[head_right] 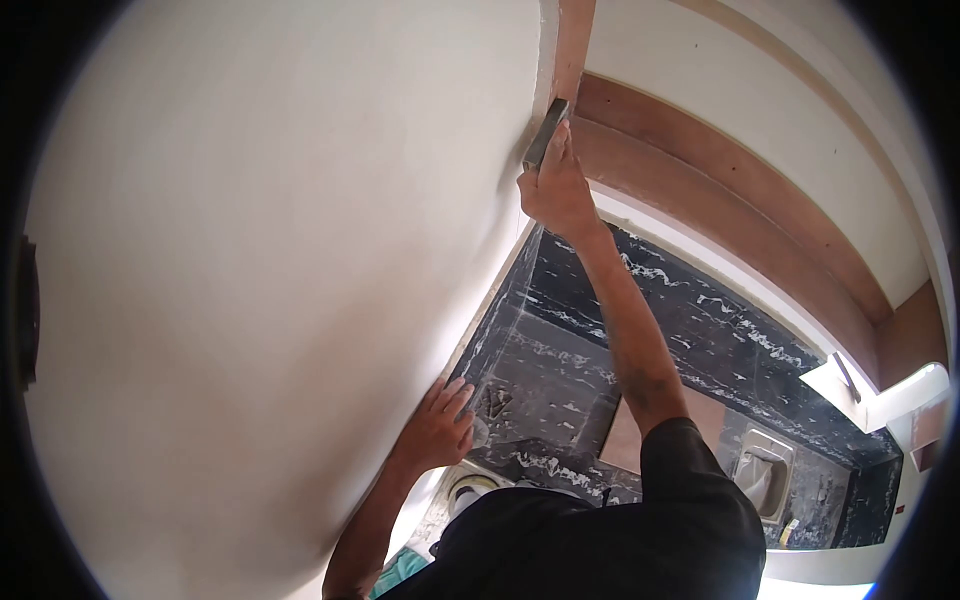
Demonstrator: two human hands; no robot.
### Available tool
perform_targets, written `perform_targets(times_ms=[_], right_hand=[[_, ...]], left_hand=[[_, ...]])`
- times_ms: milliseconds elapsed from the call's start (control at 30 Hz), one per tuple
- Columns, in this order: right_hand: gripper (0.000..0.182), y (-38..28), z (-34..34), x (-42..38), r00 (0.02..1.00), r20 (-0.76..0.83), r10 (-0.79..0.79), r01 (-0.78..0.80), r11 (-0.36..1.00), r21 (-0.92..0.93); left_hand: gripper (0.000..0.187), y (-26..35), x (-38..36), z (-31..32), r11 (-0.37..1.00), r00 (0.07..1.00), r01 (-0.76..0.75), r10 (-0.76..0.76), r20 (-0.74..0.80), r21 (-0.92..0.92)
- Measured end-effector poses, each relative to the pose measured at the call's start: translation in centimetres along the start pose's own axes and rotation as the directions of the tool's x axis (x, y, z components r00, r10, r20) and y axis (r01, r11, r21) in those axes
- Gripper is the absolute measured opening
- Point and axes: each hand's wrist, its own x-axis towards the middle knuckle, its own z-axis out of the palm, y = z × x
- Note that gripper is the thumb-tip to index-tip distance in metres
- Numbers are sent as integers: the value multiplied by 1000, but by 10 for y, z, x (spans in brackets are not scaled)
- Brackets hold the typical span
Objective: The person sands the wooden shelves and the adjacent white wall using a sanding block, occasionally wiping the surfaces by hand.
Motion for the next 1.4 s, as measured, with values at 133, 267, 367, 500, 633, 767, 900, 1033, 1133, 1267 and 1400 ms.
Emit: perform_targets(times_ms=[133, 267, 367, 500, 633, 767, 900, 1033, 1133, 1267, 1400], right_hand=[[83, -7, 16, -2, 993, -114, 40, -43, 999, -21], [83, -13, 16, -2, 989, -86, 122, -119, 992, 48], [83, -9, 16, -4, 996, -66, 65, -69, 996, -60], [82, 1, 6, -4, 997, 61, 50, -49, 999, -17], [82, -4, 5, -2, 988, 60, 145, -151, 982, 115], [80, -9, 11, 20, 949, 32, 312, -313, 931, 187], [85, -15, 27, 15, 956, -68, 286, -283, 958, 56], [83, -20, 21, 14, 943, 23, 332, -332, 933, 136], [82, -8, 7, 31, 886, 145, 440, -463, 838, 288], [80, -21, 5, 26, 938, 60, 341, -346, 918, 195], [79, -9, 8, 35, 900, 100, 424, -436, 880, 187]], left_hand=[[24, -1, 0, 0, 1000, 1000, 9, -9, 2, -7], [23, 1, 0, 0, 999, 1000, 26, -26, -5, -23], [23, 2, 2, -2, 999, 999, 39, -39, -5, -36], [22, 2, 2, -4, 998, 999, 44, -44, -12, -42], [22, 4, 3, -6, 998, 999, 44, -45, -6, -44], [22, 2, 1, -5, 998, 999, 44, -45, -7, -51], [22, 5, 1, -3, 998, 999, 49, -49, -7, -44], [21, 3, 2, -4, 998, 999, 38, -39, -19, -54], [20, 4, 3, -6, 999, 999, 31, -32, -25, -36], [20, 3, 4, -4, 999, 999, 33, -33, -10, -40], [19, 6, -1, -3, 999, 1000, 24, -24, 2, -30]])
